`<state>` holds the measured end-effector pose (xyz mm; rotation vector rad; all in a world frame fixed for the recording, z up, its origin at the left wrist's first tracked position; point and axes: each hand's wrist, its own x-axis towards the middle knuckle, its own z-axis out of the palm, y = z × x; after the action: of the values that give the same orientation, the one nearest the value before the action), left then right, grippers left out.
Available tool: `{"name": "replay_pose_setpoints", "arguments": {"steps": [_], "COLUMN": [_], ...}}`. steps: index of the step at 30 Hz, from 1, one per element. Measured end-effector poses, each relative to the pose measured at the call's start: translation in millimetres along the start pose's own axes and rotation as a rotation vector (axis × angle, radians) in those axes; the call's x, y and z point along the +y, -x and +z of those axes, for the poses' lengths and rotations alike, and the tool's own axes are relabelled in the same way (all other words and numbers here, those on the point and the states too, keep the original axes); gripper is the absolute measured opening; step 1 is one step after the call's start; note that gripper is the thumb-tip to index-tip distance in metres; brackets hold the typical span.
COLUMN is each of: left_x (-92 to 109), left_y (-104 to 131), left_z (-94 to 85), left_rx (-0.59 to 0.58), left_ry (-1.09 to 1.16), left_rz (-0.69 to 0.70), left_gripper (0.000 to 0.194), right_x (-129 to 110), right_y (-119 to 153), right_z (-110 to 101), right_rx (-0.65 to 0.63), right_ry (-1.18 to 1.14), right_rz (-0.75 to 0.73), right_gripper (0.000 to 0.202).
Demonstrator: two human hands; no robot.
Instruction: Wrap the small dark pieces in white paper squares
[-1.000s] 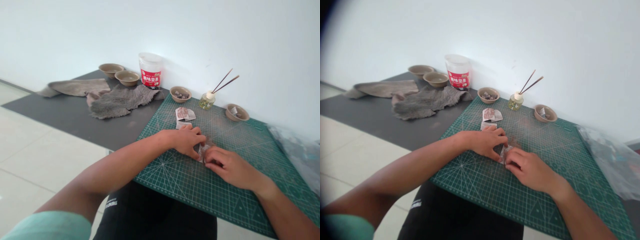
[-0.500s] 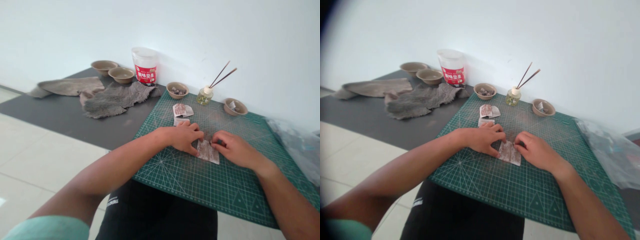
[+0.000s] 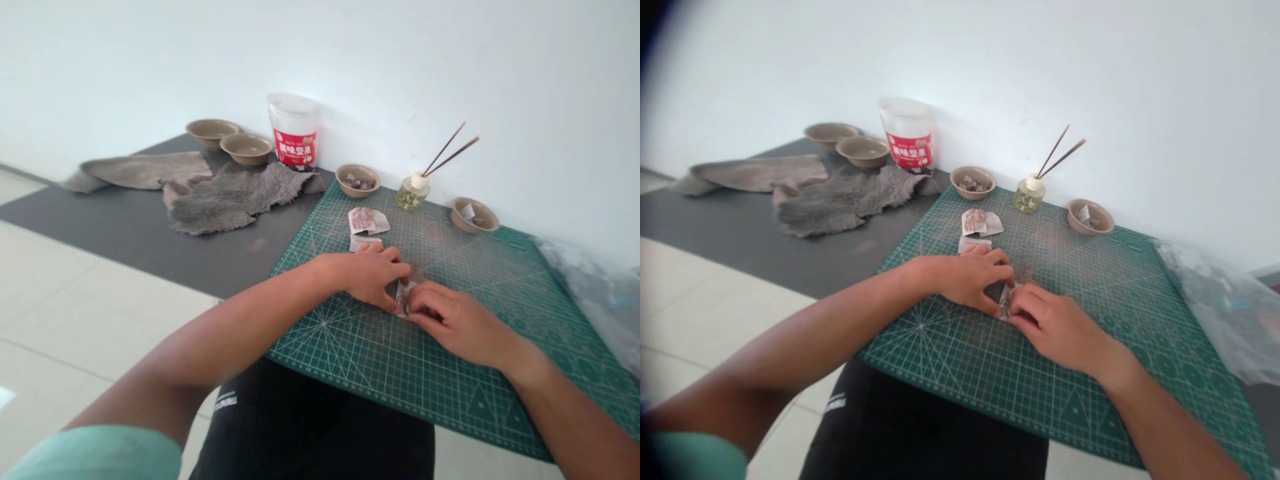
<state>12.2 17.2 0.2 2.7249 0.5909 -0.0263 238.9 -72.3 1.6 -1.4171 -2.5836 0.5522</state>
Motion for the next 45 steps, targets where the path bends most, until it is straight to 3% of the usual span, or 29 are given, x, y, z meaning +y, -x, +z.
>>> {"name": "replay_pose_setpoints", "arguments": {"steps": [4,8,11,14,16,19,21,24,26,29,31,34,36,38,40,43,45], "left_x": [1.5,2.2,1.5,1.2,1.6,2.4,2.6,2.6,2.5,2.6,2.5,1.9,1.6,1.5,1.7,2.0,1.8], "left_y": [0.4,0.7,0.5,0.4,0.8,1.5,1.6,1.5,1.4,1.1,0.7,0.1,-0.1,0.1,0.4,0.7,0.7], "left_z": [-1.4,-2.6,-2.2,-1.7,-1.9,-2.5,-2.8,-2.7,-2.8,-3.0,-2.7,-1.7,-1.3,-1.4,-1.9,-2.4,-2.3], "left_rx": [-0.011,-0.032,-0.019,0.000,-0.003,-0.011,-0.005,-0.001,-0.009,-0.019,-0.020,-0.017,-0.011,-0.007,-0.007,-0.013,-0.011], "left_ry": [0.005,0.014,0.002,-0.008,-0.011,-0.012,-0.012,-0.012,-0.012,-0.016,-0.023,-0.022,-0.016,-0.017,-0.024,-0.025,-0.016], "left_rz": [-0.030,-0.024,-0.018,-0.020,-0.018,-0.014,-0.016,-0.026,-0.022,-0.010,-0.016,-0.028,-0.018,-0.001,0.003,-0.019,-0.024], "left_gripper": [0.057,0.057,0.056,0.057,0.057,0.057,0.057,0.057,0.057,0.058,0.057,0.057,0.058,0.057,0.057,0.056,0.056], "right_x": [1.6,-2.8,-2.6,4.2,5.1,0.3,-0.1,4.5,4.3,-1.8,-2.3,5.1,7.5,4.6,0.3,0.8,3.9], "right_y": [2.3,3.9,0.5,-0.9,0.5,1.8,1.1,0.4,0.8,-0.1,-1.7,-1.3,0.5,0.9,-1.3,-4.5,-3.5], "right_z": [-5.3,-4.2,1.8,0.9,-1.2,-0.8,-0.2,-2.9,-4.6,-3.0,-2.1,-5.4,-7.8,-7.3,-4.9,-4.7,-6.8], "right_rx": [0.073,-0.075,0.019,0.110,0.053,-0.056,-0.009,0.080,0.016,-0.089,-0.020,0.084,-0.022,-0.117,-0.078,0.073,0.049], "right_ry": [0.115,0.008,0.030,0.107,0.071,-0.049,-0.038,0.051,0.023,-0.091,-0.073,0.040,-0.006,-0.094,-0.130,-0.017,0.016], "right_rz": [0.094,-0.013,-0.020,0.118,0.128,0.008,0.003,0.112,0.118,0.002,-0.004,0.146,0.164,0.067,-0.010,0.083,0.136], "right_gripper": [0.006,0.008,0.009,0.007,0.007,0.007,0.007,0.006,0.006,0.006,0.008,0.008,0.006,0.006,0.007,0.007,0.006]}}
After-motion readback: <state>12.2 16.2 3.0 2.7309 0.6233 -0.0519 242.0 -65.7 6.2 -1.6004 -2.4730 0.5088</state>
